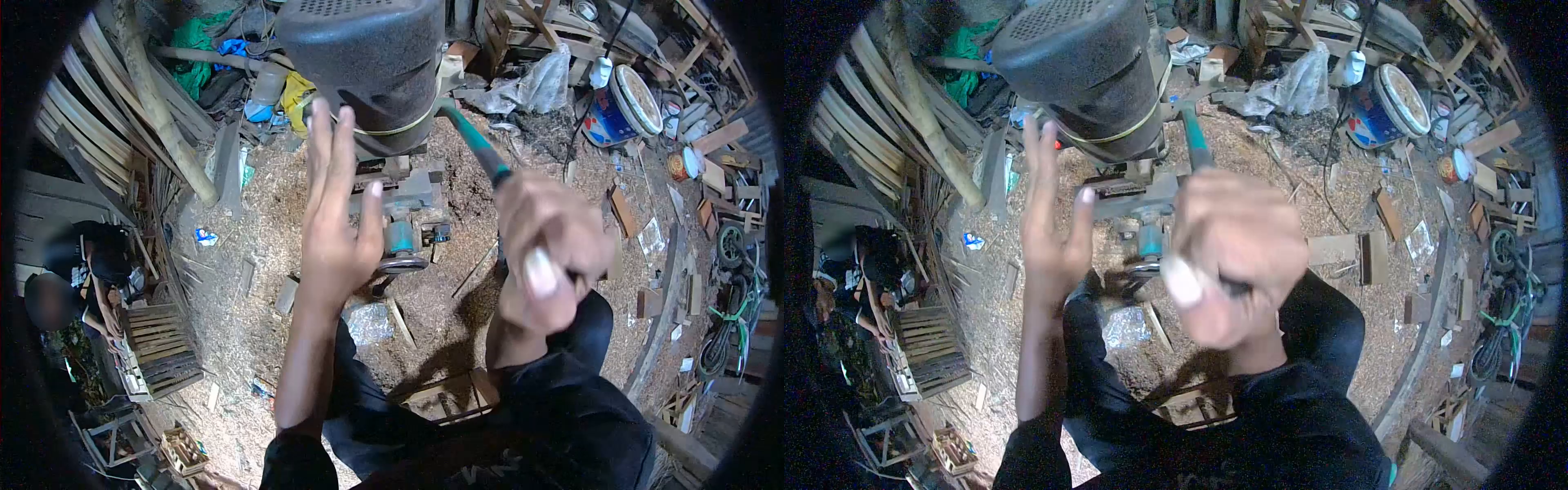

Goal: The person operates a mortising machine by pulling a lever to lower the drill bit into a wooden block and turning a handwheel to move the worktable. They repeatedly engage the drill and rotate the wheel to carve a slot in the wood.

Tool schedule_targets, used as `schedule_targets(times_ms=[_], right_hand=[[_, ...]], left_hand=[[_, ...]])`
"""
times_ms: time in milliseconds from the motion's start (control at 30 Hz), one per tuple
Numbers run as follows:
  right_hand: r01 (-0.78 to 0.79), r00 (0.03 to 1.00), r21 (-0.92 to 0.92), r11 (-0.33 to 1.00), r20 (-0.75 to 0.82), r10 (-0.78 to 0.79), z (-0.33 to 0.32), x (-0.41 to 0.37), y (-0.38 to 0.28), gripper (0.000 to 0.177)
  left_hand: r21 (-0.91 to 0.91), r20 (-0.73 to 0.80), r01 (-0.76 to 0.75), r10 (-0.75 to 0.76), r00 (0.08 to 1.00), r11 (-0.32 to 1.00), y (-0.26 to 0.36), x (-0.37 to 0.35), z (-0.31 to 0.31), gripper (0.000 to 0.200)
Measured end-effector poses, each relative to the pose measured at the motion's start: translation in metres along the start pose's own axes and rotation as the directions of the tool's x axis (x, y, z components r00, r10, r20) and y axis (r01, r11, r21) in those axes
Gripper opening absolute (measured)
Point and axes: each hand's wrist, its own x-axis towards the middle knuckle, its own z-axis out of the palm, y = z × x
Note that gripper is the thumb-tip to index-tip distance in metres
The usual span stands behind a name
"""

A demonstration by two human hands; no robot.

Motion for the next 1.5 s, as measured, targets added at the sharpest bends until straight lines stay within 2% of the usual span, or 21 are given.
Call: schedule_targets(times_ms=[233, 467, 500, 567, 633, 667, 733, 800, 900, 933, 967, 1000, 1067, 1100, 1133, 1200, 1300, 1367, 1400, 1433, 1500], right_hand=[[0.069, 0.993, -0.004, 0.998, 0.099, -0.068, -0.006, -0.010, 0.006, 0.031], [-0.087, 0.987, -0.036, 0.996, -0.137, 0.081, -0.002, -0.014, 0.012, 0.028], [-0.054, 0.985, -0.115, 0.992, -0.168, 0.034, 0.001, -0.011, 0.015, 0.028], [0.010, 0.973, -0.277, 0.961, -0.218, -0.073, 0.010, 0.004, 0.020, 0.036], [-0.058, 0.980, -0.351, 0.934, -0.199, -0.014, 0.016, 0.023, 0.008, 0.050], [-0.089, 0.975, -0.267, 0.960, -0.222, 0.029, 0.020, 0.029, 0.003, 0.052], [-0.044, 0.992, -0.503, 0.863, -0.128, -0.024, 0.011, 0.025, 0.016, 0.045], [-0.187, 0.971, -0.516, 0.836, 0.031, 0.236, -0.010, -0.001, 0.027, 0.044], [-0.401, 0.749, -0.675, 0.619, 0.148, 0.646, -0.026, -0.087, 0.046, 0.047], [-0.389, 0.659, -0.724, 0.570, 0.214, 0.721, -0.038, -0.137, 0.074, 0.048], [-0.276, 0.273, -0.896, 0.348, 0.274, 0.922, -0.037, -0.149, 0.063, 0.053], [0.012, -0.022, -0.911, 0.413, 0.413, 0.911, -0.045, -0.185, 0.080, 0.050], [0.159, -0.343, -0.856, 0.491, 0.418, 0.841, -0.037, -0.217, 0.078, 0.044], [0.059, -0.337, -0.888, 0.456, 0.412, 0.847, -0.013, -0.200, 0.060, 0.042], [-0.032, -0.162, -0.853, 0.522, 0.519, 0.839, -0.002, -0.195, 0.053, 0.041], [-0.168, 0.209, -0.725, 0.668, 0.636, 0.743, 0.009, -0.194, 0.049, 0.039], [-0.226, 0.238, -0.691, 0.687, 0.644, 0.727, 0.013, -0.187, 0.064, 0.038], [-0.188, 0.143, -0.749, 0.635, 0.619, 0.772, 0.004, -0.184, 0.069, 0.037], [-0.147, 0.075, -0.781, 0.606, 0.602, 0.795, 0.000, -0.183, 0.073, 0.037], [-0.102, 0.011, -0.810, 0.577, 0.579, 0.815, -0.004, -0.181, 0.076, 0.037], [-0.123, 0.027, -0.806, 0.579, 0.580, 0.814, -0.011, -0.182, 0.083, 0.039]], left_hand=[[-0.039, 0.019, 0.128, -0.127, 0.992, 0.991, 0.000, -0.026, 0.002, 0.070], [0.007, 0.052, 0.256, -0.256, 0.965, 0.967, -0.043, -0.101, 0.031, 0.064], [0.047, 0.051, 0.253, -0.255, 0.966, 0.966, -0.053, -0.116, 0.036, 0.059], [0.073, 0.078, 0.339, -0.344, 0.936, 0.938, -0.053, -0.127, 0.038, 0.052], [0.065, 0.148, 0.510, -0.513, 0.845, 0.858, -0.049, -0.130, 0.036, 0.045], [0.089, 0.037, 0.428, -0.433, 0.901, 0.899, -0.064, -0.144, 0.047, 0.039], [0.143, 0.124, 0.486, -0.503, 0.855, 0.862, -0.073, -0.156, 0.051, 0.038], [0.211, 0.205, 0.540, -0.577, 0.791, 0.815, -0.075, -0.167, 0.051, 0.038], [0.329, 0.290, 0.593, -0.676, 0.677, 0.735, -0.073, -0.188, 0.061, 0.037], [0.367, 0.294, 0.599, -0.700, 0.651, 0.712, -0.071, -0.197, 0.068, 0.035], [0.405, 0.295, 0.601, -0.721, 0.627, 0.689, -0.077, -0.205, 0.075, 0.034], [0.518, 0.333, 0.603, -0.793, 0.511, 0.606, -0.108, -0.226, 0.102, 0.033], [0.592, 0.362, 0.563, -0.814, 0.454, 0.577, -0.127, -0.260, 0.127, 0.033], [0.624, 0.368, 0.541, -0.822, 0.434, 0.564, -0.131, -0.266, 0.133, 0.033], [0.644, 0.434, 0.434, -0.767, 0.472, 0.631, -0.130, -0.269, 0.135, 0.029], [0.524, 0.422, 0.565, -0.770, 0.479, 0.638, -0.151, -0.284, 0.152, 0.026], [0.234, 0.296, 0.785, -0.811, 0.504, 0.574, -0.169, -0.299, 0.149, 0.021], [0.537, 0.384, 0.565, -0.778, 0.497, 0.626, -0.149, -0.273, 0.121, 0.019], [0.497, 0.417, 0.539, -0.732, 0.539, 0.680, -0.156, -0.279, 0.119, 0.021], [0.522, 0.391, 0.563, -0.767, 0.509, 0.640, -0.166, -0.287, 0.121, 0.023], [0.564, 0.340, 0.600, -0.822, 0.457, 0.567, -0.176, -0.290, 0.124, 0.027]])
